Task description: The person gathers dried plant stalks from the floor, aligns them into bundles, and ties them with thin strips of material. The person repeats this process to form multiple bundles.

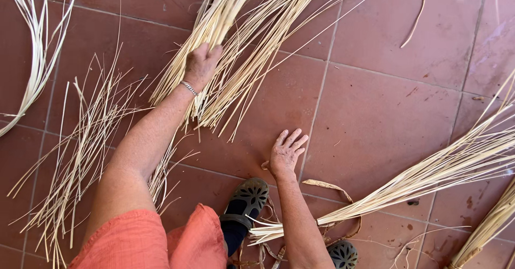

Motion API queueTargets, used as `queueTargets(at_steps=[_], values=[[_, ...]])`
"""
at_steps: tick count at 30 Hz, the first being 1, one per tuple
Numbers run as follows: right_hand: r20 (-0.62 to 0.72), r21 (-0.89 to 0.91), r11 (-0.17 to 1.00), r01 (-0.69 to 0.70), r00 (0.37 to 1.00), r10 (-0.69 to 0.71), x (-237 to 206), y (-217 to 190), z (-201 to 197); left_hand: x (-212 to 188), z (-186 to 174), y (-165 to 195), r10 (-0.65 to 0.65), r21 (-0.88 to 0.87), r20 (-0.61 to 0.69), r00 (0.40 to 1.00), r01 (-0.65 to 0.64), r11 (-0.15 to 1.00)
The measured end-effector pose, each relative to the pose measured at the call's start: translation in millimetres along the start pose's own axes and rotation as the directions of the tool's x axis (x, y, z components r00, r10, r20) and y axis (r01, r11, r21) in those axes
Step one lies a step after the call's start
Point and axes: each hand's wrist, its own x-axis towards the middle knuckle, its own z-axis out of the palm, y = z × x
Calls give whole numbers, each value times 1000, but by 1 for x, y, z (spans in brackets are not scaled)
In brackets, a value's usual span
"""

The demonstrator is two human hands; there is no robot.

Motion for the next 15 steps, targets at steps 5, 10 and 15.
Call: queueTargets(at_steps=[5, 10, 15], values=[[7, -26, 1000, -3, 1000, 4, -2, 4, -2, -4, -14, -14, -419, -19, 210, 883, 432, 902], [11, -21, 1000, -5, 1000, 5, -2, 7, -3, 1, -8, 1, -470, 246, 365, 804, 404, 881], [25, -15, 1000, -14, 1000, 15, -3, 7, -3, -17, 19, 18, -526, 353, 439, 728, 399, 846]])
